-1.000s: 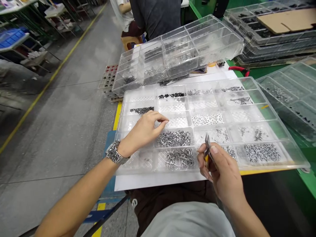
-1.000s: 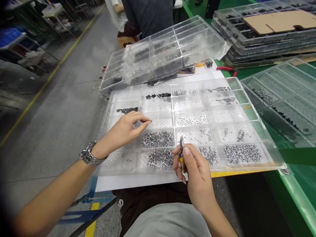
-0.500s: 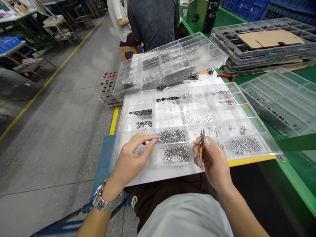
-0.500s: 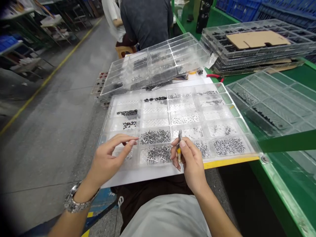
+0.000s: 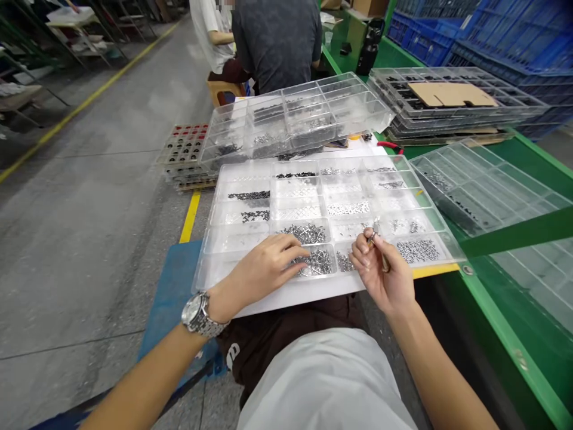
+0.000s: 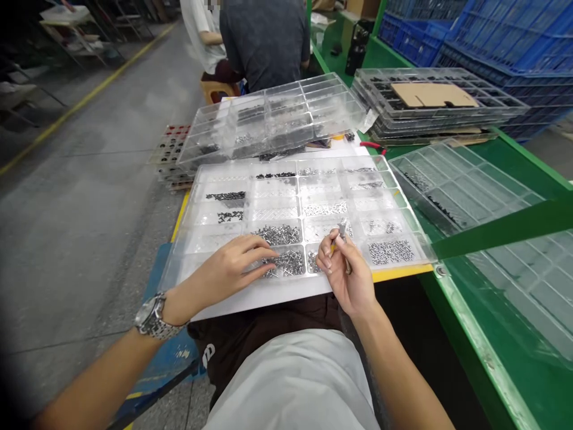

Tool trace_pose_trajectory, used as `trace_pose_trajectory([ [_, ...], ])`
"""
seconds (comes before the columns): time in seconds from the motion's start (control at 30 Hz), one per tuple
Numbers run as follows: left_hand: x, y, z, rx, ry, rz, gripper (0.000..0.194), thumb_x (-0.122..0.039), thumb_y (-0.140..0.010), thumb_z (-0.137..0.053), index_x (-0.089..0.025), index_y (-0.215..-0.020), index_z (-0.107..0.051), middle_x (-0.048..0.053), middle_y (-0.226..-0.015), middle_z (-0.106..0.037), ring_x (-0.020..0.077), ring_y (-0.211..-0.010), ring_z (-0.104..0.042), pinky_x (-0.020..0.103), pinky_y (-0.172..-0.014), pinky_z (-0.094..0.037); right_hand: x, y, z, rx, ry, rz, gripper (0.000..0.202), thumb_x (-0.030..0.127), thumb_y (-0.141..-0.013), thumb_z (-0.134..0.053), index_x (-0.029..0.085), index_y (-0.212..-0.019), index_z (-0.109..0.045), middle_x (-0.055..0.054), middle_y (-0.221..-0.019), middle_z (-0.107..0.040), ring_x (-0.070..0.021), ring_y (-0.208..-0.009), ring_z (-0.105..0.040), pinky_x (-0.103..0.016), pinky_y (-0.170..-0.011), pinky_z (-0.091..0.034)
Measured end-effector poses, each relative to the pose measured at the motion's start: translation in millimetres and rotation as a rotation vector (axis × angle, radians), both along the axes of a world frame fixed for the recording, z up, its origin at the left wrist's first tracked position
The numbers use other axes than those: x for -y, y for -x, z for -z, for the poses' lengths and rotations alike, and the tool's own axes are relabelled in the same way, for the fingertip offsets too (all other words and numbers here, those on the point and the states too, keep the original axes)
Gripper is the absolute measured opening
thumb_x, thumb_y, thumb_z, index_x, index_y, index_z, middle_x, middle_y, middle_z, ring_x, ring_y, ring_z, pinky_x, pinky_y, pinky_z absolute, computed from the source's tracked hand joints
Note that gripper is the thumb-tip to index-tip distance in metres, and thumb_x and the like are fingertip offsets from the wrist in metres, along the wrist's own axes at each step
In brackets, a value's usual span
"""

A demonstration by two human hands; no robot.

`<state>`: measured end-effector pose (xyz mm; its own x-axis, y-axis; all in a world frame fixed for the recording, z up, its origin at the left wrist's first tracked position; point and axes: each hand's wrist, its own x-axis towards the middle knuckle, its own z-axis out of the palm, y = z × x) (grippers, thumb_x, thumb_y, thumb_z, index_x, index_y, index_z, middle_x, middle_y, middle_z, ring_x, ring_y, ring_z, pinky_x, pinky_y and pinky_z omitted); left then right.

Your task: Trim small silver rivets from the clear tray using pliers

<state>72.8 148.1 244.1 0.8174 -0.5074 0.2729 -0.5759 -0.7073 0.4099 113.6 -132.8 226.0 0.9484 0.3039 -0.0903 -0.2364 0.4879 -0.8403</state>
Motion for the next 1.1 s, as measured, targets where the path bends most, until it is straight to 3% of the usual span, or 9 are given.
trace_pose_trajectory([
  [0.13,15,-26,-5.2,0.021,0.016,0.129,0.021,-0.028,-0.115,-0.063,-0.017,-0.127,-0.076,0.010,-0.114,-0.076,0.0244,-0.105,-0.072,0.041,-0.095,-0.059,31,-12,-2.9,0.141,0.148,0.147,0.019,0.038,-0.101,-0.076,0.029,-0.107,-0.060,0.002,-0.084,-0.050,-0.0163,-0.069,-0.045,-0.031,-0.066,-0.043],
  [0.3,55,-67,-6.2,0.045,-0.045,0.317,0.020,-0.028,-0.114,-0.066,-0.018,-0.128,-0.076,0.009,-0.117,-0.077,0.0240,-0.107,-0.071,0.039,-0.098,-0.054,80,-37,5.0,0.356,0.484,0.347,0.022,0.039,-0.098,-0.085,0.027,-0.108,-0.069,0.002,-0.085,-0.061,-0.0181,-0.074,-0.052,-0.034,-0.073,-0.044],
  [0.37,73,-83,-3.4,0.022,-0.159,0.406,0.022,-0.027,-0.110,-0.073,-0.019,-0.130,-0.076,0.009,-0.117,-0.078,0.0248,-0.108,-0.070,0.038,-0.096,-0.052,95,-43,8.2,0.426,0.606,0.350,0.023,0.041,-0.094,-0.089,0.025,-0.104,-0.075,-0.001,-0.089,-0.066,-0.0198,-0.078,-0.055,-0.036,-0.078,-0.046],
  [0.53,97,-103,5.1,0.060,-0.281,0.527,0.010,-0.025,-0.102,-0.083,-0.020,-0.110,-0.080,0.006,-0.098,-0.078,0.0257,-0.099,-0.067,0.037,-0.085,-0.048,107,-45,12.2,0.501,0.739,0.288,0.025,0.047,-0.096,-0.085,0.025,-0.104,-0.074,-0.004,-0.095,-0.070,-0.0237,-0.084,-0.061,-0.039,-0.081,-0.048],
  [0.8,80,-98,0.7,0.053,-0.387,0.466,0.021,-0.019,-0.089,-0.095,-0.017,-0.101,-0.078,0.007,-0.093,-0.077,0.0286,-0.097,-0.065,0.038,-0.083,-0.044,87,-50,9.2,0.402,0.644,0.116,0.026,0.050,-0.106,-0.075,0.025,-0.109,-0.068,0.002,-0.083,-0.060,-0.0181,-0.072,-0.054,-0.035,-0.072,-0.043],
  [1.1,42,-77,-6.2,-0.051,-0.379,0.400,0.023,-0.017,-0.094,-0.090,-0.019,-0.114,-0.079,0.007,-0.100,-0.078,0.0270,-0.098,-0.063,0.037,-0.083,-0.045,57,-47,1.6,0.259,0.520,-0.109,0.026,0.048,-0.103,-0.079,0.024,-0.109,-0.070,0.003,-0.082,-0.062,-0.0169,-0.072,-0.056,-0.033,-0.072,-0.045],
])
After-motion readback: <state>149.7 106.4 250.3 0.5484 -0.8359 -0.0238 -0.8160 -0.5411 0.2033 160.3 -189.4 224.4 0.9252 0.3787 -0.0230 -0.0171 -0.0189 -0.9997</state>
